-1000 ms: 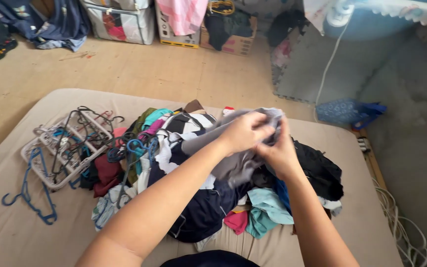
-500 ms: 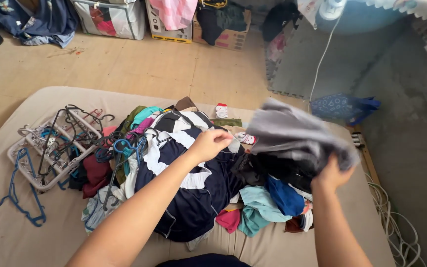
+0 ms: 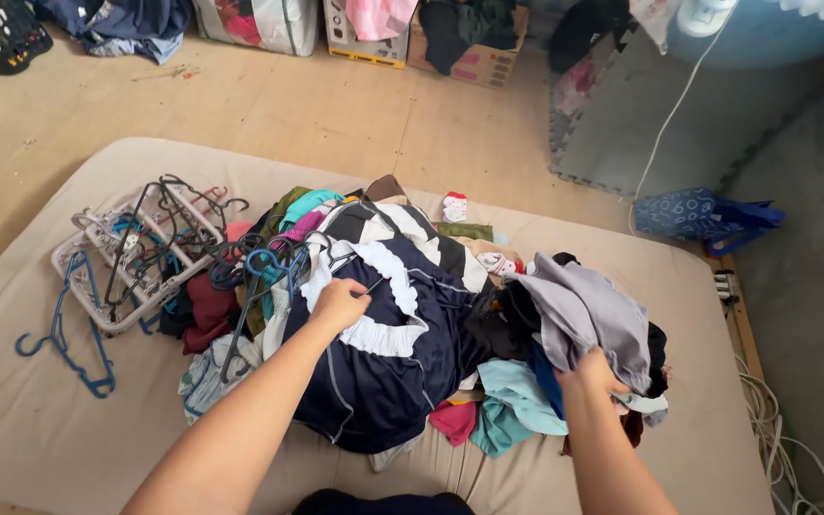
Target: Sorting through a large pile of laundry and pairing clothes with various plastic and metal hangers.
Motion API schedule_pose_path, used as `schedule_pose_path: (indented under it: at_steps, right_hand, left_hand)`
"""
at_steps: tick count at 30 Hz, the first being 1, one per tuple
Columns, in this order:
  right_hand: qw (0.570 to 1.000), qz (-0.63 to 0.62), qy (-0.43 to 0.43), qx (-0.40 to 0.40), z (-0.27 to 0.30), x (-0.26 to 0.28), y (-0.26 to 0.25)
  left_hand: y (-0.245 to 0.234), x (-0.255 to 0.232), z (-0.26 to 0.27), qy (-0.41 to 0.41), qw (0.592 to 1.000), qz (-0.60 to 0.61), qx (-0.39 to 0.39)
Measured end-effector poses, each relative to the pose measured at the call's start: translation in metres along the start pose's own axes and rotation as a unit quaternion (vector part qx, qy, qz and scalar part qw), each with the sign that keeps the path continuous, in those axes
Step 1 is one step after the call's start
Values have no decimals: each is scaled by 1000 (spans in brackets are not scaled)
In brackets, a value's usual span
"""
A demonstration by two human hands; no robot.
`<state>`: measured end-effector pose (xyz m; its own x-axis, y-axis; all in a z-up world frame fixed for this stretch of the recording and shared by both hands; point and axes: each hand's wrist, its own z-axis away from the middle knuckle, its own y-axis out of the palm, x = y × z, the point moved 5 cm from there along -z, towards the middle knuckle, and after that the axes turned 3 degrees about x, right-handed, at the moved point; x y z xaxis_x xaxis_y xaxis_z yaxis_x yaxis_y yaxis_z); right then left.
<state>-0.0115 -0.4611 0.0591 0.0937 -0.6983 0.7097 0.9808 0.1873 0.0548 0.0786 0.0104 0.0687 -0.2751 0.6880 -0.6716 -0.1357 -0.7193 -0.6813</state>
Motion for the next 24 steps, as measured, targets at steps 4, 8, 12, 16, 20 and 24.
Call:
schedule_pose_path:
  at_steps: [4,8,12,16,20,24]
  right_hand:
    - [998,37,-13,40,19,-36,26]
    - [977,87,55,189,-9,-97,59]
    - [936,151,68,309,43,-120,76]
    - [907,223,49,354,93,-120,82]
    - [820,362,-62,439,118,-119,95]
    - [721,399,-184,536,147,-108,116]
  left_hand:
    - [-15,33,16,-109,990,-86,-35]
    - [-3,68,7,-151,975,-140,-78]
    - [-10,63,14,-133,969,-195,-75]
    - [-16,47,14,-74,982,-163,-52]
    - [-21,10,16,52,995,-46,-73]
    - [-48,-59,34,191,975,36,-110]
